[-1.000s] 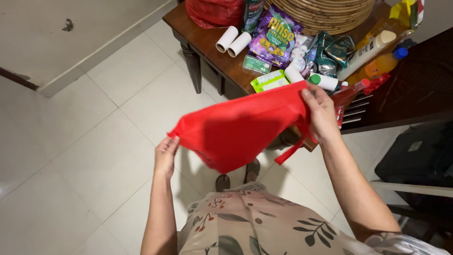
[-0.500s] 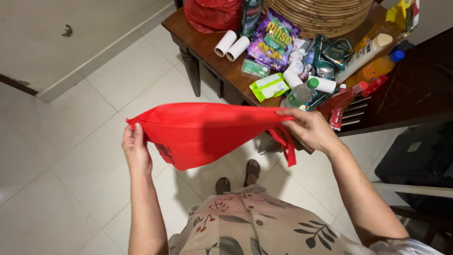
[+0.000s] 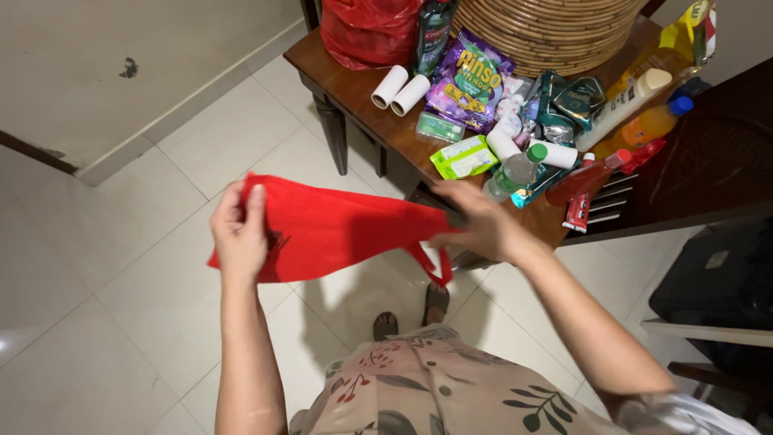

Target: The person removes various household and personal care items from two red bags and places them onto a wooden table, then folds one of the empty bags.

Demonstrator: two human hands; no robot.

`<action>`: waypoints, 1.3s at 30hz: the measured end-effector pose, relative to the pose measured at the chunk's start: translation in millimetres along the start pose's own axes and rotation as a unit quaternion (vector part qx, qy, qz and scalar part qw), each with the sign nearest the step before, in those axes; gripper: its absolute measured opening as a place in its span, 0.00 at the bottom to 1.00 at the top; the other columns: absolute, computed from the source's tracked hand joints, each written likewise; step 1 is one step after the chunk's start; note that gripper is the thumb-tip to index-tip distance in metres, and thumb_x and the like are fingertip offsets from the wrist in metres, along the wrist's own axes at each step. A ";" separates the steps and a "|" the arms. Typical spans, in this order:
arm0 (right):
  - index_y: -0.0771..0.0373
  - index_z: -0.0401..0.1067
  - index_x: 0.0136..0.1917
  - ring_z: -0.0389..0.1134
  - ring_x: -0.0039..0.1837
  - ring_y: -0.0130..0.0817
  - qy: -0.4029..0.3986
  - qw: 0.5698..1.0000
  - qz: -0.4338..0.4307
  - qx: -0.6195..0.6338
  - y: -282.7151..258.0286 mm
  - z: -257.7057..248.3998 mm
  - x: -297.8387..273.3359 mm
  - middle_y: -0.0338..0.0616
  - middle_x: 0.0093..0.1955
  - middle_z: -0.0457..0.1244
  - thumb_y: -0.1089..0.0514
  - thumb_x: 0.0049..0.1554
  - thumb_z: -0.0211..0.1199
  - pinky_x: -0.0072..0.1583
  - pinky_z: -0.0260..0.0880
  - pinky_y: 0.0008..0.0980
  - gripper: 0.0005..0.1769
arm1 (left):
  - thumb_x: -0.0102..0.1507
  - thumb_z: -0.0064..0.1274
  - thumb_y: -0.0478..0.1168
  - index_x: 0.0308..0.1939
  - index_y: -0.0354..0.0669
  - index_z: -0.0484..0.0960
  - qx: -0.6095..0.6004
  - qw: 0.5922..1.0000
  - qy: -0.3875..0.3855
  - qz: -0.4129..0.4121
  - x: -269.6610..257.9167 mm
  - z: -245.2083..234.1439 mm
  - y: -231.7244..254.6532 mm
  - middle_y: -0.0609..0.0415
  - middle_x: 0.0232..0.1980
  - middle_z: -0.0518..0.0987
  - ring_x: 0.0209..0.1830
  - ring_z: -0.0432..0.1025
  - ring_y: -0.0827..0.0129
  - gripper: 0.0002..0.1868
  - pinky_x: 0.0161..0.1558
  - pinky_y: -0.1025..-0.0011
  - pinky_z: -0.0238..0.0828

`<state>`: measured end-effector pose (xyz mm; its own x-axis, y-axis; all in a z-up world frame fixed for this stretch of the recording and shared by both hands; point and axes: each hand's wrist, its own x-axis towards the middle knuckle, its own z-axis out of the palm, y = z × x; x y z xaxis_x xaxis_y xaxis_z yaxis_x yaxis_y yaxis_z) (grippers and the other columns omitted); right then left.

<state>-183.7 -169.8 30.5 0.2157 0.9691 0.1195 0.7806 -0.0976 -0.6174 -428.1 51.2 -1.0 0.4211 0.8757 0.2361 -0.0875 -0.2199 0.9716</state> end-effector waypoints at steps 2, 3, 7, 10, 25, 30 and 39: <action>0.65 0.56 0.64 0.54 0.66 0.42 -0.016 0.999 0.011 0.050 -22.4 10.5 19.1 0.52 0.65 0.53 0.46 0.38 0.70 0.64 0.54 0.35 0.45 | 0.65 0.48 0.34 0.41 0.35 0.75 0.071 0.993 -0.046 0.080 2.5 12.5 10.6 0.57 0.35 0.73 0.36 0.65 0.75 0.05 0.41 0.76 0.61; 0.67 0.55 0.63 0.55 0.64 0.43 -0.013 0.998 -0.016 0.062 -30.3 16.8 33.5 0.54 0.64 0.53 0.48 0.38 0.71 0.61 0.55 0.35 0.45 | 0.63 0.50 0.33 0.41 0.36 0.75 0.119 0.980 -0.068 0.142 4.7 18.4 16.8 0.54 0.36 0.74 0.38 0.66 0.71 0.05 0.44 0.74 0.62; 0.67 0.68 0.56 0.63 0.53 0.29 -0.115 0.946 0.029 0.302 -37.5 35.2 73.9 0.49 0.52 0.65 0.53 0.52 0.63 0.57 0.65 0.28 0.22 | 0.59 0.55 0.33 0.41 0.41 0.78 0.164 0.965 -0.080 0.188 16.2 38.9 35.2 0.53 0.36 0.76 0.39 0.68 0.64 0.07 0.46 0.71 0.64; 0.67 0.68 0.55 0.63 0.52 0.22 0.033 0.975 0.006 0.219 -32.9 37.4 81.3 0.41 0.51 0.66 0.57 0.56 0.58 0.55 0.64 0.24 0.16 | 0.61 0.55 0.32 0.50 0.40 0.73 0.186 0.943 0.070 0.265 25.1 26.6 29.3 0.51 0.49 0.75 0.52 0.66 0.62 0.14 0.58 0.70 0.60; 0.66 0.64 0.59 0.62 0.59 0.29 0.007 0.848 0.084 0.523 22.5 -16.2 30.9 0.41 0.59 0.61 0.59 0.57 0.51 0.62 0.61 0.32 0.17 | 0.62 0.38 0.54 0.57 0.42 0.67 -0.371 0.900 -0.128 -0.190 49.3 43.0 -42.8 0.58 0.57 0.71 0.54 0.65 0.73 0.25 0.52 0.72 0.62; 0.70 0.63 0.60 0.61 0.61 0.33 0.021 0.830 0.114 0.546 40.3 -19.9 9.0 0.45 0.60 0.60 0.59 0.57 0.53 0.63 0.59 0.35 0.19 | 0.61 0.47 0.43 0.47 0.38 0.72 -0.361 0.908 -0.113 -0.180 58.9 61.9 -41.4 0.55 0.46 0.76 0.46 0.69 0.74 0.15 0.49 0.77 0.66; 0.66 0.49 0.69 0.53 0.70 0.35 0.277 0.952 -0.006 0.130 -10.3 -69.4 -0.8 0.51 0.67 0.53 0.55 0.56 0.58 0.70 0.51 0.34 0.33 | 0.59 0.54 0.34 0.33 0.35 0.76 -0.042 0.995 -0.016 0.085 10.0 95.1 15.6 0.57 0.32 0.75 0.34 0.66 0.76 0.05 0.41 0.78 0.65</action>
